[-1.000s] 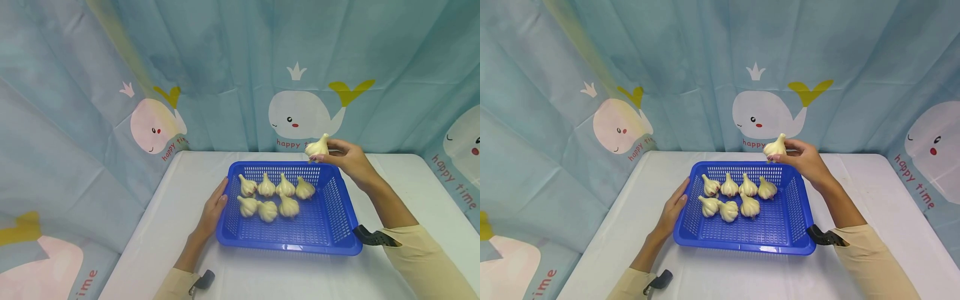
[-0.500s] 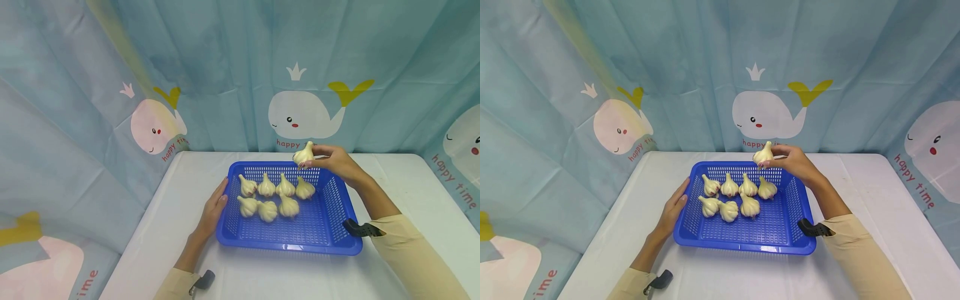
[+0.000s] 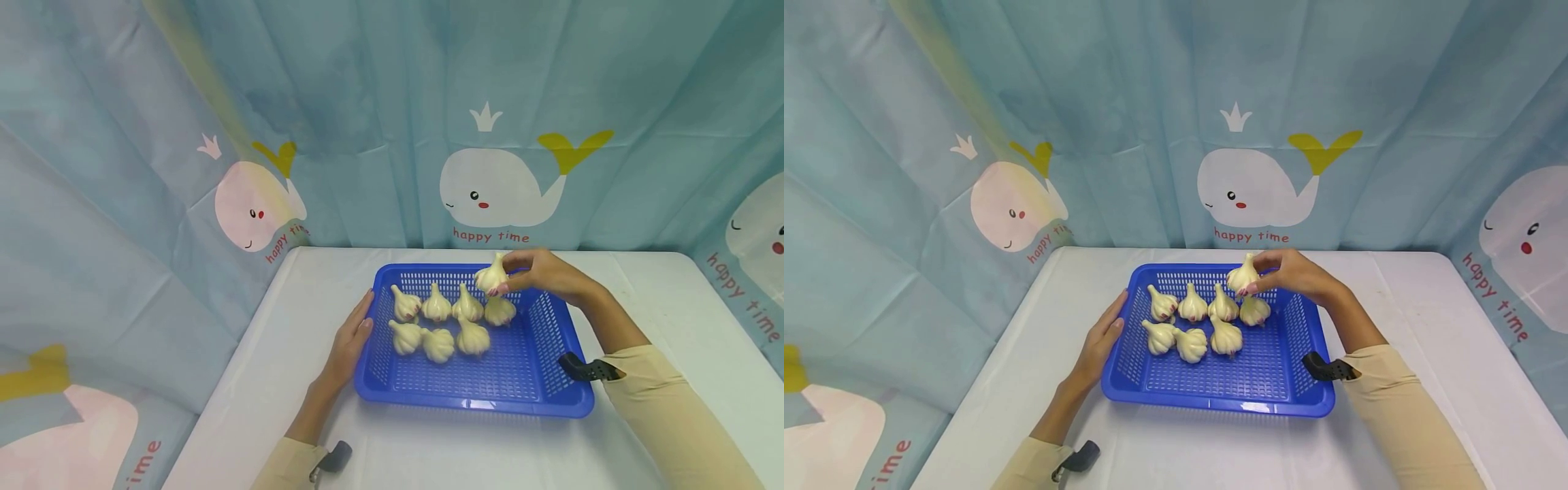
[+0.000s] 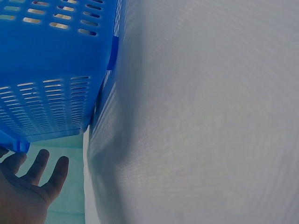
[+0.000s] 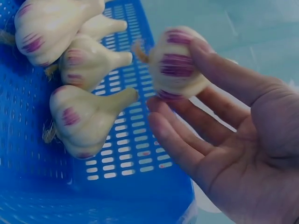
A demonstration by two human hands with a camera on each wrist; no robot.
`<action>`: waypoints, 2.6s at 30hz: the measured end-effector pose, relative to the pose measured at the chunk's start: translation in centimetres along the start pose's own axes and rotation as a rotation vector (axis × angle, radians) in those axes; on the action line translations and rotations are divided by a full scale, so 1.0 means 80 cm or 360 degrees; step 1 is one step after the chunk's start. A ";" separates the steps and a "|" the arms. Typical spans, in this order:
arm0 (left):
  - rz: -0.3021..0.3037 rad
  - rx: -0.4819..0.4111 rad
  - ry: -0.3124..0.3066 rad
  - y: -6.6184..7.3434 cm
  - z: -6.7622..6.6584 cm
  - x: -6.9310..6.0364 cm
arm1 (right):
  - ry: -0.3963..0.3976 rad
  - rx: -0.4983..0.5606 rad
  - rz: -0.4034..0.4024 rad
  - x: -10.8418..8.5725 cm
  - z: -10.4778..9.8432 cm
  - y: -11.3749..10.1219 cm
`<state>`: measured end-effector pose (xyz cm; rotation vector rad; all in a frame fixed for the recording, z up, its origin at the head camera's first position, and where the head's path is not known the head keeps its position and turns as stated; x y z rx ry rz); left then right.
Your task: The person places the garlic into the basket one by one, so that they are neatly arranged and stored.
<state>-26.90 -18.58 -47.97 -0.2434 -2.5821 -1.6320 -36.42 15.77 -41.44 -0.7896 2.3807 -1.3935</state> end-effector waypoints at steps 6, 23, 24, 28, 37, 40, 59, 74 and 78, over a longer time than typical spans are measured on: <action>0.0002 -0.0013 -0.0006 0.000 0.000 0.000 | -0.0177 -0.0050 0.0053 -0.003 0.011 0.010; 0.0001 -0.0017 0.0001 -0.002 0.001 0.001 | -0.0539 -0.0216 0.0194 -0.011 0.040 0.017; 0.0002 -0.0015 0.0002 -0.002 0.001 0.001 | -0.0554 -0.0234 0.0203 -0.012 0.041 0.017; 0.0000 -0.0008 0.0009 -0.001 0.000 0.000 | -0.0607 -0.0305 0.0197 -0.013 0.046 0.015; 0.0000 -0.0011 0.0008 0.000 -0.001 0.000 | -0.0668 -0.0411 0.0181 -0.012 0.055 0.010; 0.0000 -0.0011 0.0007 0.001 -0.001 0.001 | -0.0691 -0.0428 0.0180 -0.012 0.058 0.009; -0.0003 -0.0004 0.0007 -0.005 0.000 0.000 | -0.0734 -0.0541 0.0276 -0.014 0.071 0.017; -0.0010 0.0002 0.0007 -0.005 0.002 0.000 | -0.0651 -0.0596 0.0263 -0.022 0.060 0.008; 0.0001 0.0017 0.0014 -0.005 0.001 0.000 | -0.0574 -0.0497 0.0178 -0.026 0.049 0.000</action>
Point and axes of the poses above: each hand's wrist, its own x-axis towards the middle knuckle, its own z-axis out of the palm, y = z × x, the point moved 10 cm from there along x, towards the middle knuckle, and after that the axes turned 9 degrees about -z, right-handed, at the moved point
